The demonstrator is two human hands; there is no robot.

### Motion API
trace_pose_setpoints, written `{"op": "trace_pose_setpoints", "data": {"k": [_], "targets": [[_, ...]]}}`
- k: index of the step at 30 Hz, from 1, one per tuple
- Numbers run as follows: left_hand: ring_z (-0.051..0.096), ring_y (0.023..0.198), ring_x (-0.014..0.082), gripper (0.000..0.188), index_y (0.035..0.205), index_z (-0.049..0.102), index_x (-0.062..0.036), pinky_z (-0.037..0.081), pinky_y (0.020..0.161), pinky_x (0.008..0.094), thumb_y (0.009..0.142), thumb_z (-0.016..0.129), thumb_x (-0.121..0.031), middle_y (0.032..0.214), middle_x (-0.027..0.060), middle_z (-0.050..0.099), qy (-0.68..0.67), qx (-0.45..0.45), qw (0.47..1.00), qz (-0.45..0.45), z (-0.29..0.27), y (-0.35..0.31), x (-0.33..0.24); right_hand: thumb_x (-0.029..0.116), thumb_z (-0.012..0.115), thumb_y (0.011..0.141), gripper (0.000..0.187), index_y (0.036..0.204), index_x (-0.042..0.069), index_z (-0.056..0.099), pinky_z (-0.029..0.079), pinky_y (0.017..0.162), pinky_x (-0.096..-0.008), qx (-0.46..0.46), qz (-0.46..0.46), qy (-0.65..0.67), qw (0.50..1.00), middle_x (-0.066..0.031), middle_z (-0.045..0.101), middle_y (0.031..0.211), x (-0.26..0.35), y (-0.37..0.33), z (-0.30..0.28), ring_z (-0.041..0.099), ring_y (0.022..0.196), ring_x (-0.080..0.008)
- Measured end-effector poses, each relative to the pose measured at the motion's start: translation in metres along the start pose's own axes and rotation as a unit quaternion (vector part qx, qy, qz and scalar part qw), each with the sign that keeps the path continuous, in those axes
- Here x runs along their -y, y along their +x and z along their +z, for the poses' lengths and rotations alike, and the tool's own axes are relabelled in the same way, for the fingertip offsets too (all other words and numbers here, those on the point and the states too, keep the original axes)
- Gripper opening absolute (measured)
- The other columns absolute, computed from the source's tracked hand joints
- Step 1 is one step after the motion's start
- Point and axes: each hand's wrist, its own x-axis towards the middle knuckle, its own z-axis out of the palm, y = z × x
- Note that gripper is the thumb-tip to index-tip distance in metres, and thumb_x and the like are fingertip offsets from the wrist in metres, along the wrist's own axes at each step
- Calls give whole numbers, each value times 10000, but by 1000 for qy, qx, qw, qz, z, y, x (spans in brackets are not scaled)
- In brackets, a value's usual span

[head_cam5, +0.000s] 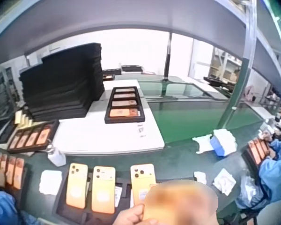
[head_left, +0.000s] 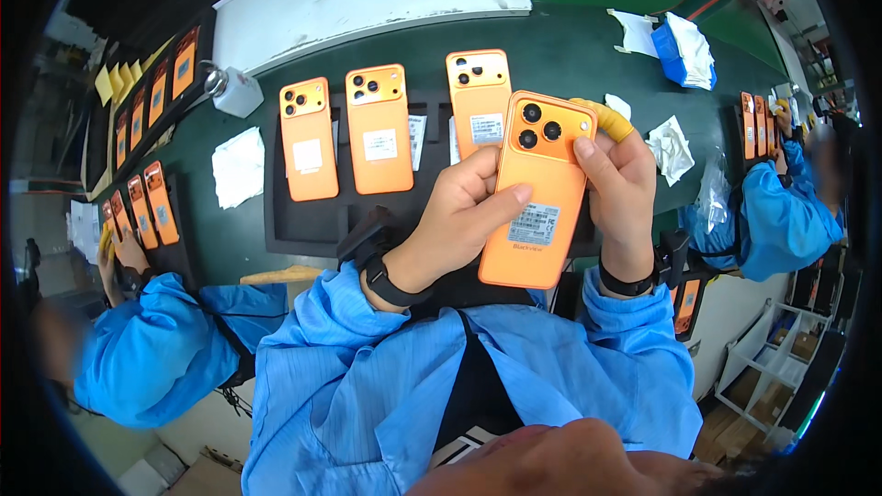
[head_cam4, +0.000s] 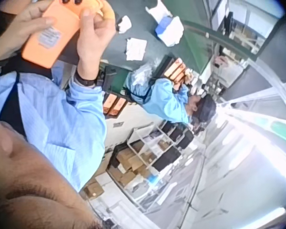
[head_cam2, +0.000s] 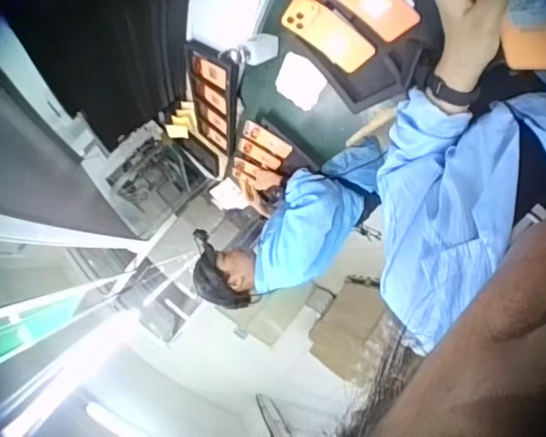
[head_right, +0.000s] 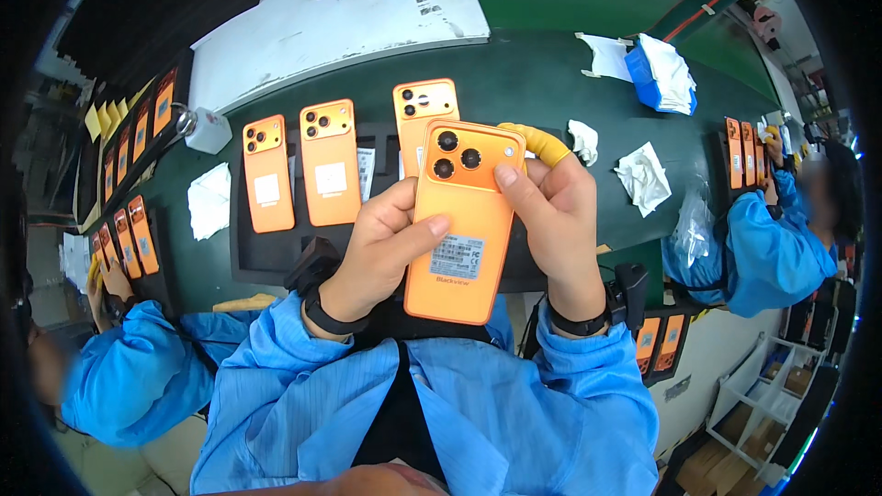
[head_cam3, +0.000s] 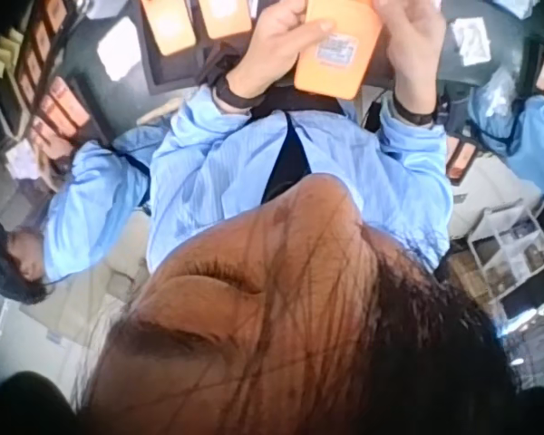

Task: Cleaning and inspecting smartphone rear housings on an assembly line.

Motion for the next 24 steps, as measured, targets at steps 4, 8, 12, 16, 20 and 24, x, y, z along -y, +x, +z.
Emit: {"op": "trace_pose_setpoints", "data": {"k": [4, 8, 12, 16, 20, 24], "targets": [[627, 964, 89, 259, 1194, 521, 42, 517, 837, 257, 953, 540, -52, 1089, 79, 644, 11, 10, 1000, 15, -5, -24, -4, 10, 591, 911, 456, 1332, -82, 440, 517, 877, -303, 45, -4, 17, 999, -183, 654, 1126, 4, -16, 18, 653, 1013, -193], [627, 953, 87, 257, 1177, 525, 47, 519, 811, 256, 945, 551, -61, 1069, 79, 648, 24, 8, 1000, 16, -6, -44, -9, 6, 614, 891, 492, 1342, -76, 436, 495, 919, -306, 73, -1, 12, 997, -178, 635, 1167, 7, -26, 31, 627, 1062, -186], [633, 928, 85, 264, 1173, 532, 43, 521, 790, 251, 939, 564, -73, 1042, 77, 656, 32, 19, 999, -5, -11, -57, -9, 2, 620, 879, 488, 1328, -78, 446, 488, 929, -304, 101, 22, -28, 994, -170, 638, 1161, 9, -30, 34, 619, 1075, -180], [636, 915, 90, 258, 1152, 542, 42, 515, 787, 249, 923, 576, -73, 1033, 88, 660, 47, 25, 999, -10, -15, -63, -8, 4, 631, 863, 439, 1271, -81, 492, 492, 920, -298, 97, 46, -22, 994, -163, 648, 1129, 14, -34, 43, 626, 1051, -170], [642, 866, 78, 226, 1126, 553, 35, 518, 737, 234, 927, 569, -70, 980, 75, 671, 57, 26, 998, 9, -17, -66, -6, 1, 637, 851, 376, 1203, -79, 535, 506, 884, -285, 103, 75, -35, 991, -155, 662, 1089, 16, -33, 46, 643, 1002, -158], [642, 838, 70, 220, 1112, 563, 34, 514, 706, 228, 919, 575, -72, 944, 71, 676, 73, 29, 997, 14, -20, -69, -8, -5, 635, 843, 345, 1169, -77, 547, 513, 852, -275, 109, 98, -47, 988, -141, 671, 1057, 22, -34, 50, 652, 956, -149]]}}
